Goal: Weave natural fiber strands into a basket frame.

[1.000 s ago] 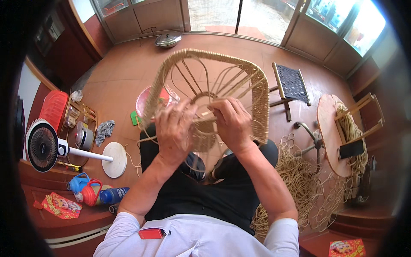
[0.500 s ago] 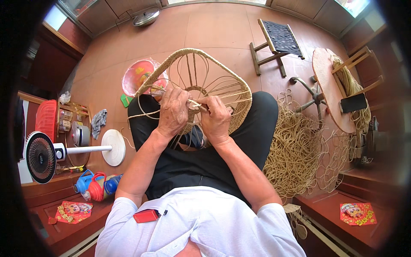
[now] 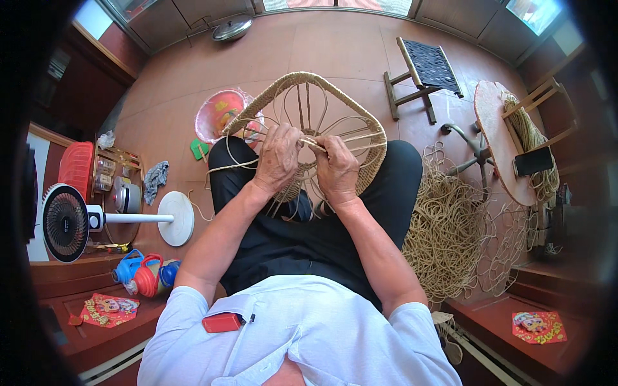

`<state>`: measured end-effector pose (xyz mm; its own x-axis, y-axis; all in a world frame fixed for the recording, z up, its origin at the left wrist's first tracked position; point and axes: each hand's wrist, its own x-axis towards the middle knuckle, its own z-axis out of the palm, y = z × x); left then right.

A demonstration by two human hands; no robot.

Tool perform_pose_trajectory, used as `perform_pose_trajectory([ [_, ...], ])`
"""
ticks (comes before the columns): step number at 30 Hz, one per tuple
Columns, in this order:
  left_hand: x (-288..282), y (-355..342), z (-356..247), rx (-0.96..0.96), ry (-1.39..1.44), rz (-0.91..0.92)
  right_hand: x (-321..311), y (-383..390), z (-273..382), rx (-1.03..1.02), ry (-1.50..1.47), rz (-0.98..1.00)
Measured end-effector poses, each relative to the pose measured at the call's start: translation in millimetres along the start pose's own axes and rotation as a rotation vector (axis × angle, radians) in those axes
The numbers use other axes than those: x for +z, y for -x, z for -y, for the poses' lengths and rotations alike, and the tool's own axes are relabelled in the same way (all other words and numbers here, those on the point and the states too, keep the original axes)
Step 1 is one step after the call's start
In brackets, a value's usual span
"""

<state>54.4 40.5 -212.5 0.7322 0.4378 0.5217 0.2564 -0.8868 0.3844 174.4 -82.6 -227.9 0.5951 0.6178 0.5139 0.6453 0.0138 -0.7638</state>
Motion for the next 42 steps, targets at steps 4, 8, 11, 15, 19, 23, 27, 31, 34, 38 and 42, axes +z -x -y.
perform_pose_trajectory([
  [4, -17, -7, 2, 0.011, 0.008, -0.030, 2, -8, 0, -0.003, 0.040, -0.002],
  [8, -55, -9, -11, -0.050, -0.153, -0.158, -5, -5, 5, -0.081, 0.169, -0.077],
  [11, -63, -4, -18, -0.304, 0.112, 0.007, -8, -6, 10, -0.173, 0.284, -0.099],
  [15, -66, -1, -21, -0.366, 0.226, 0.079, -13, -6, 2, -0.237, 0.247, -0.079],
  [19, -60, 4, -14, -0.323, 0.101, 0.099, -18, -6, 0, -0.272, 0.210, -0.036],
  [23, -46, 0, -7, -0.131, 0.197, -0.075, -16, -3, -1, -0.294, 0.183, -0.013],
  [27, -41, -5, -6, -0.163, 0.198, -0.027, -15, -3, -3, -0.294, 0.158, -0.005],
  [31, -33, -6, -5, -0.212, 0.197, -0.013, -17, -3, -4, -0.303, 0.163, 0.018],
  [34, -29, -8, -4, -0.083, 0.091, -0.111, -18, -3, -2, -0.305, 0.164, 0.033],
  [38, -18, -7, 2, -0.037, 0.087, -0.156, -18, -4, 0, -0.301, 0.162, 0.036],
  [42, -16, -6, 2, -0.061, 0.110, -0.116, -18, -4, 1, -0.297, 0.163, 0.044],
])
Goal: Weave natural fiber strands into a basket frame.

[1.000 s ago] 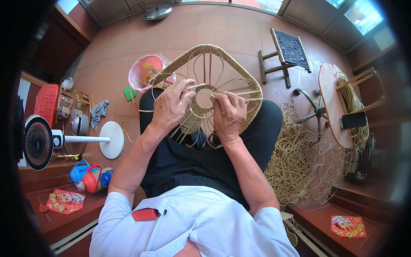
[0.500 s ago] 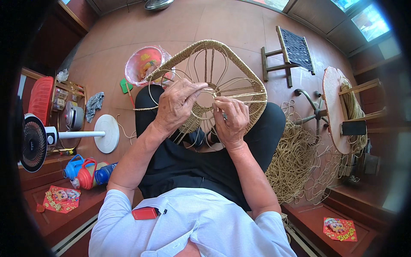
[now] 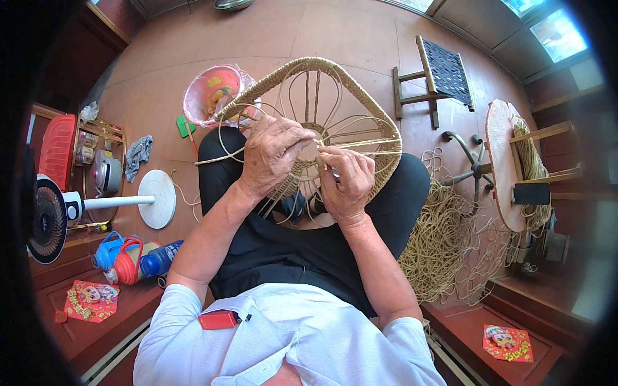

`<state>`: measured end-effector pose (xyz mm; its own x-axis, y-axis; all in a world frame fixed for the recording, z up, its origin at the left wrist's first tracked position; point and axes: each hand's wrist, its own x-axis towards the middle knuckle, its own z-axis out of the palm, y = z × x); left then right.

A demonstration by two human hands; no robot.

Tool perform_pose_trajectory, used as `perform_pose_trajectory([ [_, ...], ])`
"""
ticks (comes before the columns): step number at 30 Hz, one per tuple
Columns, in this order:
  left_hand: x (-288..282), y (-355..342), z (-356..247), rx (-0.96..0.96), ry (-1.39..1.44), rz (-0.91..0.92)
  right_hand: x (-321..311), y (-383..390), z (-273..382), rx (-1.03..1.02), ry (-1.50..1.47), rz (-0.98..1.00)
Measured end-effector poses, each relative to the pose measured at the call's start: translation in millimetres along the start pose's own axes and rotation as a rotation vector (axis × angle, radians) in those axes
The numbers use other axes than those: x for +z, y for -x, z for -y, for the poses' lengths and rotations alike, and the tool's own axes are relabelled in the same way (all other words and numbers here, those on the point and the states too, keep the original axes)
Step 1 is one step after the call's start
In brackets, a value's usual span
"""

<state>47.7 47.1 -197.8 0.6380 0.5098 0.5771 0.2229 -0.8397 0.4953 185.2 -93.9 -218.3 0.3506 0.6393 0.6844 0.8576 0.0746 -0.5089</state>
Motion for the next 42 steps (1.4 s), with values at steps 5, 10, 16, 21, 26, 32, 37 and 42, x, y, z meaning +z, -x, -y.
perform_pose_trajectory([
  [5, 4, 0, 2, -0.004, 0.008, -0.036, 0, 1, -1, -0.010, 0.005, 0.003],
  [10, 5, 0, -1, -0.003, -0.006, -0.045, -1, 0, 1, -0.023, 0.017, 0.018],
  [16, 9, 4, 2, 0.015, -0.030, -0.013, -4, -13, -2, -0.096, 0.057, 0.033],
  [21, 7, 2, -3, 0.044, -0.038, -0.058, -9, -50, -11, -0.139, 0.167, 0.130],
  [26, 12, 4, 0, 0.052, -0.011, -0.085, -4, -62, -16, -0.023, 0.174, 0.202],
  [32, 14, 3, -3, 0.074, -0.012, -0.108, 0, -72, -10, 0.096, 0.205, 0.312],
  [37, 17, 5, -2, 0.104, -0.002, -0.109, -3, -103, -7, 0.252, 0.231, 0.515],
  [42, 18, 5, 0, 0.112, -0.044, -0.081, 5, -117, -8, 0.325, 0.356, 0.709],
])
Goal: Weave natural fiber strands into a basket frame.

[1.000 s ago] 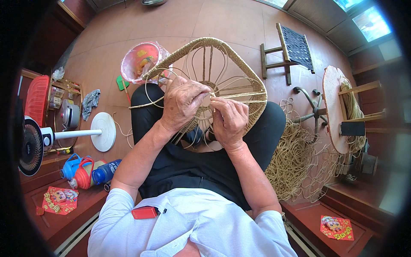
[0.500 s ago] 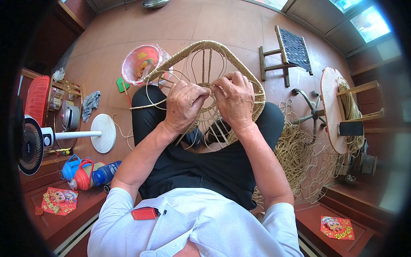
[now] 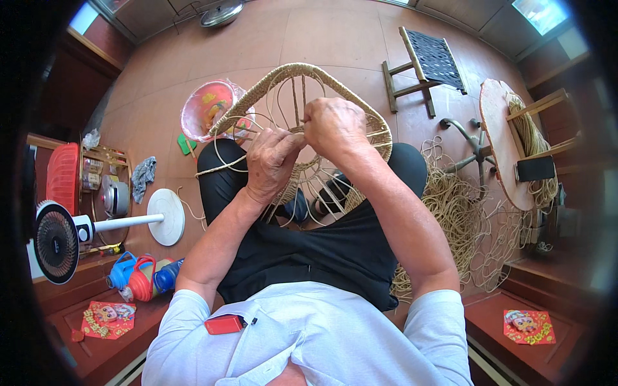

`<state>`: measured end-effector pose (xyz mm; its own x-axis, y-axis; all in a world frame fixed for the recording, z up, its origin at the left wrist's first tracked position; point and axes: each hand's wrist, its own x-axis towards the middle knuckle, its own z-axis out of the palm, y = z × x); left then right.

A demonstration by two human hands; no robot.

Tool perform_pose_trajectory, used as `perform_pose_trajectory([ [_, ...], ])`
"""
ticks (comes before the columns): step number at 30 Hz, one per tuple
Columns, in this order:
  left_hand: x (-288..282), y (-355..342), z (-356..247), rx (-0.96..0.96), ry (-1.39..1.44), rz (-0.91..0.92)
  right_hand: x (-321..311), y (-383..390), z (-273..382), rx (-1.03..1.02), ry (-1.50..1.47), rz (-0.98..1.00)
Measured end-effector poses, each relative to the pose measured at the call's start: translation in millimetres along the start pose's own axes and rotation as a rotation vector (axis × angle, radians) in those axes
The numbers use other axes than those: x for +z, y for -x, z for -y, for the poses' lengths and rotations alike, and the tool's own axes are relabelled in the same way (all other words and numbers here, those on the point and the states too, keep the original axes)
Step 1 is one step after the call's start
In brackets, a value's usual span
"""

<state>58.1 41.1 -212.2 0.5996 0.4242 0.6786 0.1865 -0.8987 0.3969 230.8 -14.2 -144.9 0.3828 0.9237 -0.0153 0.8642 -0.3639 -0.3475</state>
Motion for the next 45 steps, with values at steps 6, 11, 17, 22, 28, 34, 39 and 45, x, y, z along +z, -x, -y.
perform_pose_trajectory([
  [6, -3, -3, 0, 0.022, -0.048, 0.031, 6, 5, 4, -0.100, -0.073, -0.083],
  [11, -4, -4, 0, 0.038, -0.052, 0.044, 15, 37, -14, -0.278, -0.264, -0.328],
  [17, -4, -4, -2, 0.022, -0.132, 0.091, 16, 50, -19, -0.439, -0.262, -0.168],
  [22, -3, -1, -1, 0.034, -0.080, 0.056, 11, 35, -14, -0.364, -0.220, 0.020],
  [28, -10, -1, -18, 0.019, -0.233, -0.088, 11, 25, -17, -0.332, -0.304, 0.095],
  [34, -7, 30, -33, -0.044, -0.316, 0.023, 2, 21, -20, -0.355, -0.402, 0.163],
  [39, 5, 28, -30, -0.109, -0.322, 0.080, 2, 20, -20, -0.367, -0.393, 0.174],
  [45, 2, 20, -41, -0.145, -0.282, 0.063, -4, 25, -19, -0.337, -0.404, 0.203],
])
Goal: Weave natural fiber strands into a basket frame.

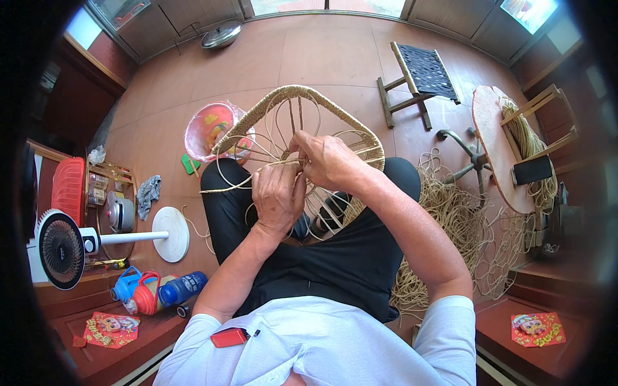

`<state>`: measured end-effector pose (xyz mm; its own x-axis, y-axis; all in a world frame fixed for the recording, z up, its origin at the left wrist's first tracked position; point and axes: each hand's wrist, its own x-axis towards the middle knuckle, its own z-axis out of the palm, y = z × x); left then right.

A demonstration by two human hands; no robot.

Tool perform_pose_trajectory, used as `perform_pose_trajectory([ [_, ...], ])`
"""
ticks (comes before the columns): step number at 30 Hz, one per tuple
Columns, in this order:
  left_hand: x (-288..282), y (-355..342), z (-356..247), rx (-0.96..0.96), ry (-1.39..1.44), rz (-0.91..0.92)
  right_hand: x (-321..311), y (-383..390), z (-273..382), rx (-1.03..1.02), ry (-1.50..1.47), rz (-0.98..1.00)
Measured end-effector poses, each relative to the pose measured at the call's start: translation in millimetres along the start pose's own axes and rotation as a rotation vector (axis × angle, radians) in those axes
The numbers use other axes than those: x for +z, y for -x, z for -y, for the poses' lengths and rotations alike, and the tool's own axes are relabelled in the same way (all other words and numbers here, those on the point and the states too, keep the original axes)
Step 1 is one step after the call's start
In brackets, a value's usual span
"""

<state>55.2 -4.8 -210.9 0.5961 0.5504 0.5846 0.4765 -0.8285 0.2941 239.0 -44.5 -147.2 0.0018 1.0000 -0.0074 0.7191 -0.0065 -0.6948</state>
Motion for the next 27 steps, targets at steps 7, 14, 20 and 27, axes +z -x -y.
perform_pose_trajectory([
  [7, 4, 1, 0, 0.010, 0.033, -0.017, 2, 0, -2, -0.023, 0.011, -0.032],
  [14, 5, 4, 5, -0.002, 0.267, -0.034, 23, 19, -7, -0.097, 0.074, -0.228],
  [20, -17, -15, 5, 0.107, 0.167, -0.051, 46, 35, -12, -0.211, 0.524, -0.581],
  [27, -23, -50, 18, 0.203, 0.031, 0.022, 56, 33, -28, -0.205, 0.264, -0.677],
])
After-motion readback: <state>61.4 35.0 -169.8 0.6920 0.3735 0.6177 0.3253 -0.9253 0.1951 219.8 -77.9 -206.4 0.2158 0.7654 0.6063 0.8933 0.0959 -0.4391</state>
